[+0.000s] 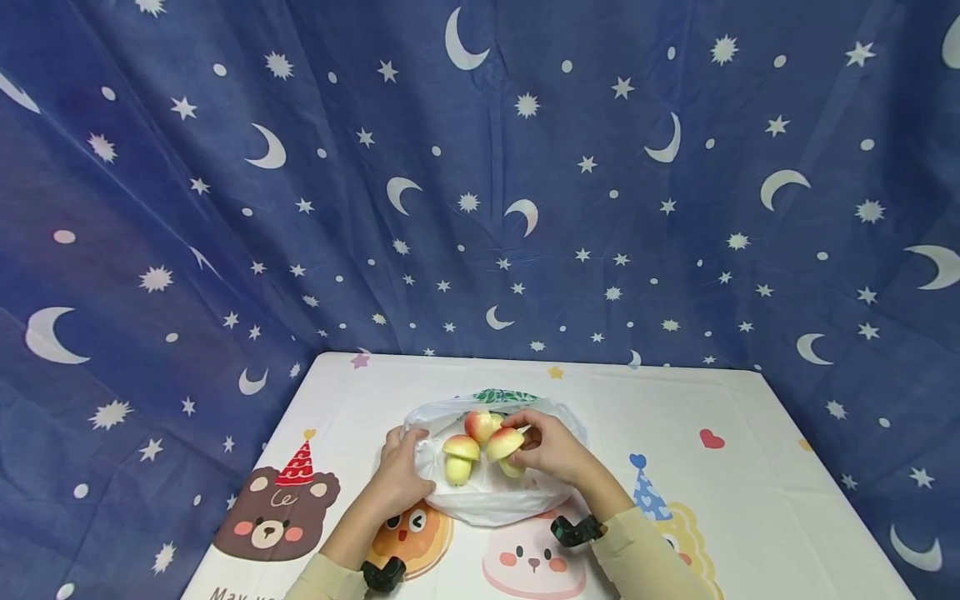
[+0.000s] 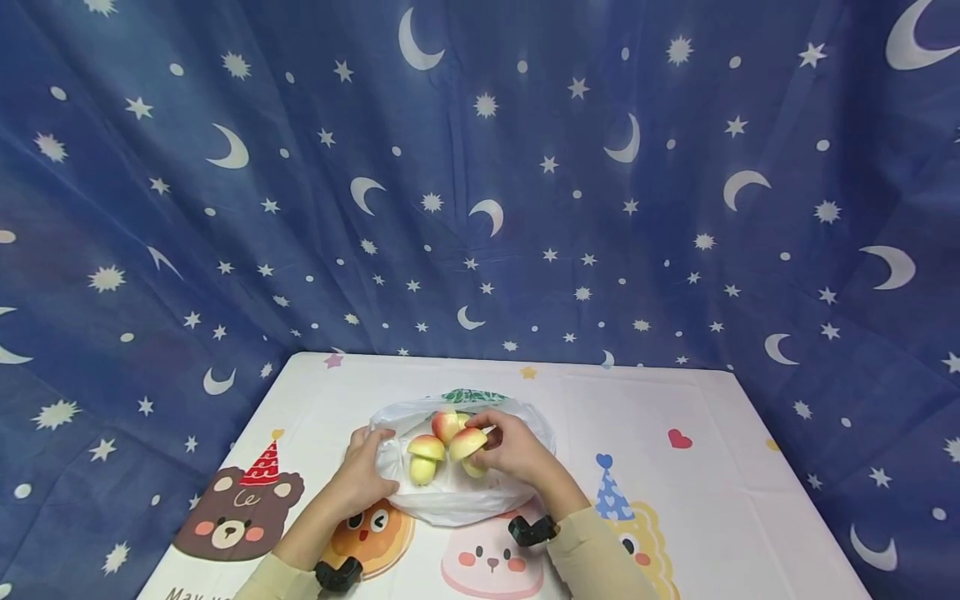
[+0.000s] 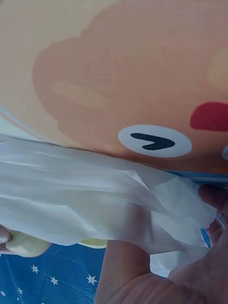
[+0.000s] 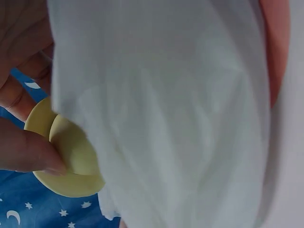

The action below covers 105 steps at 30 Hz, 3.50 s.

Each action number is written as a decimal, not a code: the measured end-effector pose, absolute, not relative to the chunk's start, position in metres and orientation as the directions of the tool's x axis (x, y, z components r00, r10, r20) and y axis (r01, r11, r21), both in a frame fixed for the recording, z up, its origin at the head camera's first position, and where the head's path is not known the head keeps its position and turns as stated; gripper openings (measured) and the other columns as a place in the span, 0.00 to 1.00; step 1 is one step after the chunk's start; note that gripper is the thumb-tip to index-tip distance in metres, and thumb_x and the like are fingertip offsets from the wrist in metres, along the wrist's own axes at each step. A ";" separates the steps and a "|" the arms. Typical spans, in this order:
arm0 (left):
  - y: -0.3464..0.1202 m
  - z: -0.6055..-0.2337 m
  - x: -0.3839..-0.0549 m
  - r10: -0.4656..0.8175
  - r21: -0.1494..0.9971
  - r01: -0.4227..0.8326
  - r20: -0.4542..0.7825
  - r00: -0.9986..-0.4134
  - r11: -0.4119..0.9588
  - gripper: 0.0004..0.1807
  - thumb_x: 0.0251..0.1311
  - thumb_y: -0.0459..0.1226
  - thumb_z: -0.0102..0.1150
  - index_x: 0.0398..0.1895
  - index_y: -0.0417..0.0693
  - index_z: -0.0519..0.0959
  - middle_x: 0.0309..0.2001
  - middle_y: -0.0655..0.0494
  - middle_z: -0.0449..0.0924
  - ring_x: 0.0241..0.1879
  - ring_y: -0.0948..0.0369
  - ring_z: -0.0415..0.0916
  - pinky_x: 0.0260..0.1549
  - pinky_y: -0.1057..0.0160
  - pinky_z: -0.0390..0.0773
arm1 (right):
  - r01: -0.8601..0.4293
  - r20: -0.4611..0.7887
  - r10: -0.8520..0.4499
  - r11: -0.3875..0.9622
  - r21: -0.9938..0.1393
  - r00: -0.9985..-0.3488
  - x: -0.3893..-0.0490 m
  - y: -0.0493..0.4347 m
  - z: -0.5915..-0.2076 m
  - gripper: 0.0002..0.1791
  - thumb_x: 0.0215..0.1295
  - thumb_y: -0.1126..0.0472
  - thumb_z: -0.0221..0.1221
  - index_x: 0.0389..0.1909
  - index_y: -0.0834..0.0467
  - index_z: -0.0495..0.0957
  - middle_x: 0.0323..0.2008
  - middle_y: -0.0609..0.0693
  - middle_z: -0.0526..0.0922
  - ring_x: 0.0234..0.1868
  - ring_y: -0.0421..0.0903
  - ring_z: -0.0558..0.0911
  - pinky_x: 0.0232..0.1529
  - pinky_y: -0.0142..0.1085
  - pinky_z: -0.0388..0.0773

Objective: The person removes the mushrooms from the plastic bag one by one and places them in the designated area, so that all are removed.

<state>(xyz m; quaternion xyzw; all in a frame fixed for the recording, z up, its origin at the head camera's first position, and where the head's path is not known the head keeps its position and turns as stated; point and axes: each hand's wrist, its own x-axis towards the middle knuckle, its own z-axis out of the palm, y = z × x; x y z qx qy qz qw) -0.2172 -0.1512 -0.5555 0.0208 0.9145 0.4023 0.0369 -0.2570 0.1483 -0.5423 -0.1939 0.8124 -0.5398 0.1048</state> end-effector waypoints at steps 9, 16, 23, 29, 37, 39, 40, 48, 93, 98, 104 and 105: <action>-0.152 -0.557 -0.217 0.062 0.742 0.006 -0.049 -0.997 0.671 0.45 0.42 0.29 0.76 0.71 0.42 0.72 0.79 0.34 0.55 0.75 0.36 0.62 0.68 0.32 0.71 | -0.207 0.053 -0.423 0.327 -0.922 -0.904 -0.254 0.157 -0.527 0.28 0.56 0.69 0.73 0.60 0.59 0.82 0.54 0.59 0.86 0.42 0.47 0.84 0.41 0.33 0.85; -0.152 -0.557 -0.217 0.065 0.742 0.006 -0.051 -0.997 0.671 0.46 0.42 0.29 0.76 0.72 0.42 0.72 0.79 0.34 0.54 0.76 0.35 0.62 0.68 0.32 0.72 | -0.208 0.067 -0.414 0.308 -0.928 -0.908 -0.255 0.173 -0.518 0.28 0.58 0.70 0.72 0.62 0.61 0.81 0.56 0.62 0.85 0.44 0.48 0.85 0.42 0.33 0.86; -0.152 -0.557 -0.217 0.073 0.741 0.015 -0.046 -0.996 0.671 0.47 0.41 0.28 0.76 0.72 0.42 0.72 0.78 0.34 0.56 0.75 0.35 0.62 0.69 0.32 0.72 | -0.217 0.090 -0.391 0.295 -0.931 -0.916 -0.257 0.195 -0.510 0.29 0.58 0.70 0.72 0.63 0.64 0.80 0.56 0.64 0.85 0.44 0.48 0.84 0.43 0.34 0.85; -0.152 -0.557 -0.217 0.073 0.739 0.008 -0.055 -0.996 0.673 0.47 0.41 0.29 0.77 0.72 0.42 0.72 0.78 0.34 0.55 0.75 0.36 0.61 0.69 0.32 0.71 | -0.214 0.095 -0.372 0.296 -0.931 -0.924 -0.258 0.214 -0.504 0.28 0.59 0.71 0.71 0.63 0.65 0.79 0.57 0.67 0.84 0.44 0.49 0.85 0.44 0.34 0.86; -0.153 -0.556 -0.217 0.084 0.731 0.014 -0.058 -0.995 0.682 0.47 0.41 0.29 0.76 0.73 0.43 0.72 0.78 0.35 0.55 0.75 0.37 0.60 0.69 0.33 0.71 | -0.214 0.105 -0.339 0.303 -0.929 -0.935 -0.261 0.242 -0.499 0.29 0.61 0.71 0.70 0.64 0.66 0.78 0.59 0.70 0.82 0.47 0.47 0.85 0.45 0.34 0.86; -0.153 -0.556 -0.217 0.084 0.730 0.013 -0.060 -0.995 0.683 0.47 0.41 0.29 0.76 0.73 0.43 0.72 0.78 0.35 0.55 0.75 0.38 0.61 0.69 0.34 0.71 | -0.215 0.109 -0.330 0.303 -0.929 -0.938 -0.262 0.250 -0.498 0.29 0.62 0.71 0.70 0.65 0.66 0.77 0.59 0.70 0.81 0.48 0.46 0.85 0.45 0.34 0.87; -0.153 -0.556 -0.217 0.083 0.730 0.013 -0.060 -0.995 0.683 0.47 0.41 0.29 0.76 0.73 0.43 0.72 0.78 0.35 0.55 0.75 0.38 0.61 0.69 0.34 0.71 | -0.215 0.111 -0.324 0.305 -0.928 -0.939 -0.263 0.254 -0.497 0.29 0.62 0.71 0.70 0.65 0.67 0.77 0.59 0.71 0.81 0.48 0.46 0.85 0.45 0.34 0.86; -0.152 -0.555 -0.218 0.078 0.736 0.005 -0.066 -0.995 0.677 0.48 0.42 0.29 0.77 0.74 0.44 0.71 0.79 0.36 0.53 0.77 0.36 0.60 0.69 0.32 0.71 | -0.173 0.080 -0.265 0.350 -0.921 -0.961 -0.263 0.279 -0.492 0.29 0.63 0.69 0.70 0.66 0.66 0.76 0.61 0.70 0.80 0.48 0.47 0.83 0.46 0.33 0.86; -0.150 -0.553 -0.218 0.071 0.724 0.003 -0.063 -0.996 0.690 0.49 0.42 0.29 0.77 0.74 0.44 0.71 0.79 0.35 0.54 0.76 0.35 0.61 0.68 0.31 0.72 | 0.038 -0.105 -0.109 0.491 -0.870 -0.988 -0.263 0.332 -0.561 0.32 0.64 0.62 0.73 0.68 0.64 0.77 0.62 0.64 0.83 0.47 0.47 0.80 0.45 0.30 0.81; -0.150 -0.554 -0.218 0.068 0.722 0.001 -0.064 -0.996 0.692 0.48 0.42 0.29 0.77 0.74 0.44 0.71 0.79 0.35 0.54 0.76 0.35 0.61 0.68 0.32 0.73 | 0.046 -0.114 -0.100 0.517 -0.855 -0.989 -0.264 0.330 -0.561 0.32 0.64 0.62 0.73 0.68 0.64 0.77 0.62 0.65 0.83 0.48 0.49 0.79 0.44 0.31 0.82; -0.150 -0.554 -0.218 0.067 0.723 -0.001 -0.065 -0.996 0.691 0.48 0.42 0.29 0.77 0.74 0.45 0.71 0.80 0.35 0.54 0.76 0.36 0.61 0.67 0.32 0.73 | 0.042 -0.113 -0.098 0.545 -0.837 -0.989 -0.263 0.329 -0.559 0.32 0.66 0.60 0.73 0.69 0.63 0.76 0.62 0.65 0.83 0.49 0.49 0.80 0.45 0.30 0.82; -0.150 -0.554 -0.218 0.067 0.724 0.000 -0.065 -0.996 0.690 0.48 0.42 0.29 0.76 0.74 0.45 0.71 0.80 0.35 0.54 0.76 0.36 0.61 0.67 0.32 0.73 | 0.042 -0.112 -0.096 0.544 -0.838 -0.989 -0.263 0.329 -0.559 0.32 0.66 0.60 0.73 0.69 0.63 0.77 0.62 0.64 0.83 0.49 0.49 0.80 0.45 0.30 0.82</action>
